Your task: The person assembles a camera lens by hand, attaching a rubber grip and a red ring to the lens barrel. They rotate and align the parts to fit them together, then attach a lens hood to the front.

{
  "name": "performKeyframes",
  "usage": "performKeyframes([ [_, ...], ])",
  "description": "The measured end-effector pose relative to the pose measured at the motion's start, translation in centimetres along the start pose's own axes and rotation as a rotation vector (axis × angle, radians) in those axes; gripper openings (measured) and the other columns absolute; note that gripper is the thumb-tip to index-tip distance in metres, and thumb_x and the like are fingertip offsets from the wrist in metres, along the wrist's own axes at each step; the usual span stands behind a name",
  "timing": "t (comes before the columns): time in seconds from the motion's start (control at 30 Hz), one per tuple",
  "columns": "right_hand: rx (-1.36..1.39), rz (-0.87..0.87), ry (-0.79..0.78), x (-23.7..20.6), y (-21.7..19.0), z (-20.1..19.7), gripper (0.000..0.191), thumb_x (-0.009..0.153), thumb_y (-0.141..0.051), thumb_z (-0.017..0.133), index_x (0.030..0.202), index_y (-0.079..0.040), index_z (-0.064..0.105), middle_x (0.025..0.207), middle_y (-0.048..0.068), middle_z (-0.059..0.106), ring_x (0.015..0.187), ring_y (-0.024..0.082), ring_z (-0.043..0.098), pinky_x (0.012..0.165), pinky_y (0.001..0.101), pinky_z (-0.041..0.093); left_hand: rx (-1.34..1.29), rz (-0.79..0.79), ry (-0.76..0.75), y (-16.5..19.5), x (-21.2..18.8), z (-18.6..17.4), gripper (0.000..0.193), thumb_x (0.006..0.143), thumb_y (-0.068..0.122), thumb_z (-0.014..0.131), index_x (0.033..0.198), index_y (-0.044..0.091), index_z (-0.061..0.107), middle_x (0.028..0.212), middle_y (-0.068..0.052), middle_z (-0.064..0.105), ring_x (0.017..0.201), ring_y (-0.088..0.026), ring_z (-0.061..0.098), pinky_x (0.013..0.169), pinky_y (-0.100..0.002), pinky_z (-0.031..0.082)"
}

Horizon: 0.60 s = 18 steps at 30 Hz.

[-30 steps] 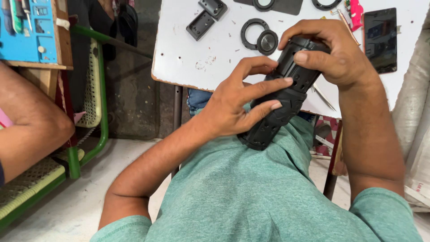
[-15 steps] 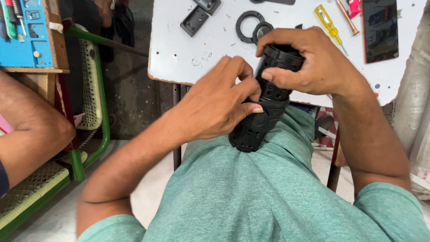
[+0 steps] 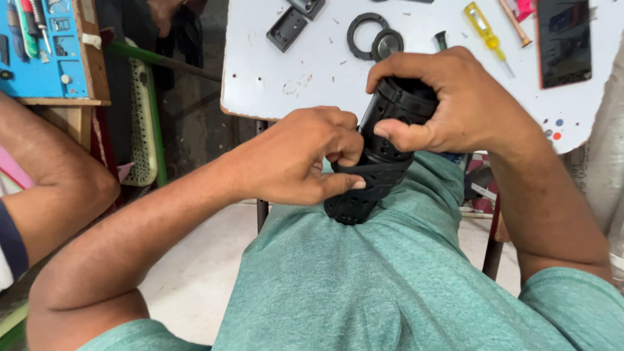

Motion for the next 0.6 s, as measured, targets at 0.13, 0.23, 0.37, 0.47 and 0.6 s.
performKeyframes([
  [0.13,0.003,-0.085,0.026,0.3,-0.3,-0.1,0.052,0.075,-0.041,0.080,0.114,-0.009,0.071,0.082,0.009,0.070,0.071,0.022,0.070,0.067,0.0338,0.055,-0.068,-0.094,0.031,-0.5,0.1,-0.1,0.029,0.079,0.024,0.085,0.078,0.006,0.062,0.074,-0.005,0.056,0.067,-0.022,0.060,0.056,-0.037,0.048],
  [0.23,-0.001,-0.084,0.024,0.6,0.1,0.2,0.051,0.076,-0.041,0.077,0.116,-0.009,0.070,0.085,0.009,0.071,0.073,0.022,0.071,0.069,0.0343,0.056,-0.040,-0.097,0.078,-1.2,0.4,-0.2,0.031,0.077,0.026,0.088,0.084,0.007,0.065,0.077,-0.005,0.060,0.070,-0.022,0.064,0.060,-0.037,0.049],
  [0.37,0.011,-0.017,0.059,1.2,1.3,0.6,0.053,0.080,-0.042,0.076,0.121,-0.009,0.071,0.085,0.010,0.071,0.075,0.022,0.072,0.070,0.0343,0.056,-0.026,-0.159,0.234,-2.0,-0.2,0.1,0.057,0.076,0.029,0.088,0.117,0.006,0.057,0.095,-0.007,0.062,0.088,-0.022,0.069,0.077,-0.037,0.058],
  [0.47,0.019,-0.030,0.097,1.0,2.0,0.8,0.051,0.084,-0.040,0.076,0.122,-0.008,0.071,0.091,0.011,0.071,0.080,0.022,0.071,0.074,0.0338,0.056,-0.065,-0.174,0.342,-2.1,-0.9,1.4,0.078,0.079,0.028,0.086,0.141,0.008,0.044,0.122,-0.015,0.053,0.108,-0.027,0.067,0.086,-0.043,0.060],
  [0.6,0.116,-0.037,0.080,1.4,3.4,1.3,0.046,0.088,-0.038,0.074,0.123,-0.008,0.071,0.099,0.010,0.071,0.087,0.019,0.069,0.079,0.0321,0.056,-0.098,-0.047,0.470,-2.4,-1.6,2.6,0.069,0.090,0.025,0.081,0.147,0.014,0.044,0.142,-0.013,0.044,0.128,-0.031,0.061,0.101,-0.048,0.059],
])
Point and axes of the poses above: each hand's wrist, its own x-axis towards the middle knuckle, its own z-axis out of the palm, y = z × x, the point moved 4 cm from there along x, towards the middle knuckle
